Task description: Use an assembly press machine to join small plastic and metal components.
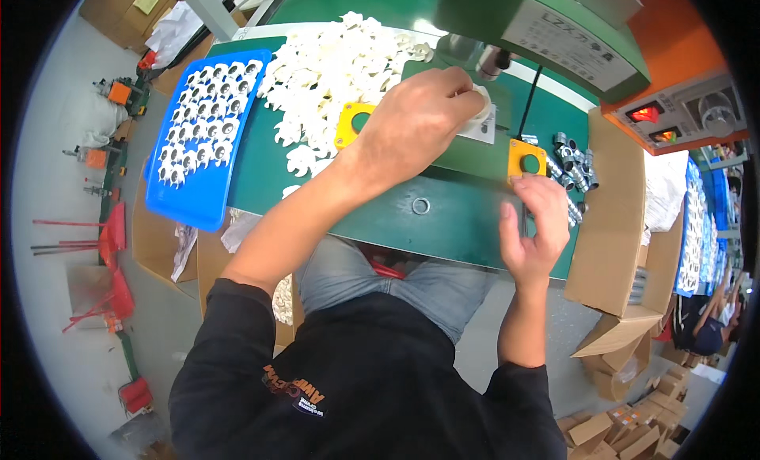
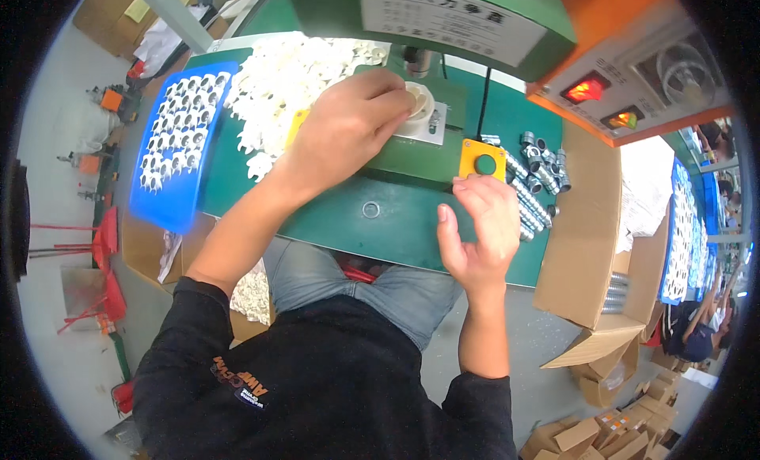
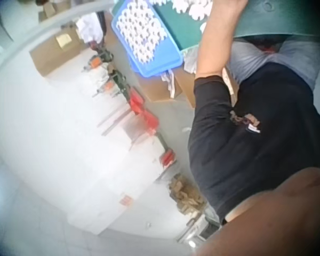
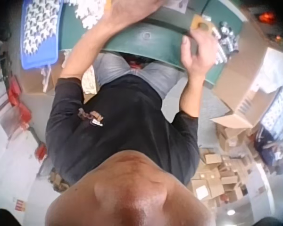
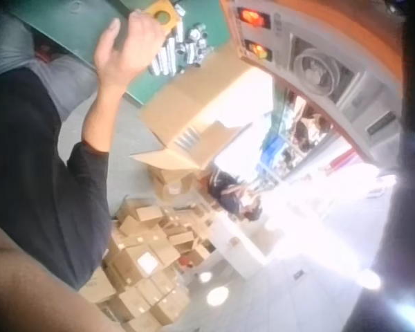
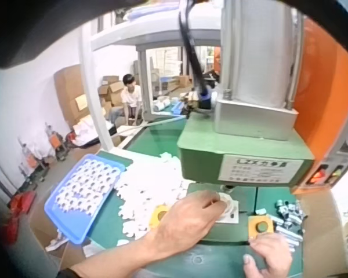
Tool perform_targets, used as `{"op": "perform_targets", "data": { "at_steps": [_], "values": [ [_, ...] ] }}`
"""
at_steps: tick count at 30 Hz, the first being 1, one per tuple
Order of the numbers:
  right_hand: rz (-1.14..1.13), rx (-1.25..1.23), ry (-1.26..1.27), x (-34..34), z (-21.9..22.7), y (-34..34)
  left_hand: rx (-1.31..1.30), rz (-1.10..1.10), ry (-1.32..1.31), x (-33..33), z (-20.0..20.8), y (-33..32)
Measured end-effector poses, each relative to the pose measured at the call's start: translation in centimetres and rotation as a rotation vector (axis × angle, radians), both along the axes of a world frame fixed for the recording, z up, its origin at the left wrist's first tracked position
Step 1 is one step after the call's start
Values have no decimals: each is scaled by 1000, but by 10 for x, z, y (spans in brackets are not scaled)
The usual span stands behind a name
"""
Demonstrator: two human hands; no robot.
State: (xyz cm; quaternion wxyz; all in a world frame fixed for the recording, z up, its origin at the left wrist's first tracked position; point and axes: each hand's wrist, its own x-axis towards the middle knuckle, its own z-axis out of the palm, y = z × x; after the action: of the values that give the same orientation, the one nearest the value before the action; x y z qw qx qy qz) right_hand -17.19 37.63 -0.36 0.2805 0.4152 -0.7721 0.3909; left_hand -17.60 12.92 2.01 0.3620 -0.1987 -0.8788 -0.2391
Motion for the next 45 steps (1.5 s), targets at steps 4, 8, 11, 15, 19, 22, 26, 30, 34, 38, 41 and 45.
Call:
{"op": "perform_targets", "data": {
  "at_steps": [4, 8, 11, 15, 19, 22, 26, 30, 34, 38, 41, 45],
  "values": [
    [-46, -15, -29, 2, -8, 11, -159, -3, -70, 0, 5, 2],
    [-51, -33, -67, 1, -13, 12, -246, 66, -79, 17, 16, 16],
    [-26, -43, -76, -1, -15, 10, -266, 103, -125, 19, 14, 17],
    [-21, -19, -83, -3, -13, 7, -174, 86, -77, 18, 7, 14],
    [-23, 0, -80, -6, -14, 7, -159, 94, -58, 14, 9, 19],
    [-22, -1, -86, -7, -15, 7, -143, 39, -63, 8, 3, 17],
    [-15, 15, -109, -6, -18, 7, -125, -21, -74, 0, 3, 11],
    [-20, 24, -111, -7, -17, 3, 64, -79, -90, -13, -7, 1],
    [-18, 28, -109, -6, -16, 2, 112, -96, -123, -24, -8, -5],
    [-20, 37, -131, -5, -18, 2, 72, -97, -114, -26, -6, -3],
    [-23, 41, -138, -5, -20, 3, 46, -65, -124, -29, -6, -5],
    [-21, 44, -147, -5, -19, 4, 78, -57, -175, -38, -4, -5]
  ]
}}
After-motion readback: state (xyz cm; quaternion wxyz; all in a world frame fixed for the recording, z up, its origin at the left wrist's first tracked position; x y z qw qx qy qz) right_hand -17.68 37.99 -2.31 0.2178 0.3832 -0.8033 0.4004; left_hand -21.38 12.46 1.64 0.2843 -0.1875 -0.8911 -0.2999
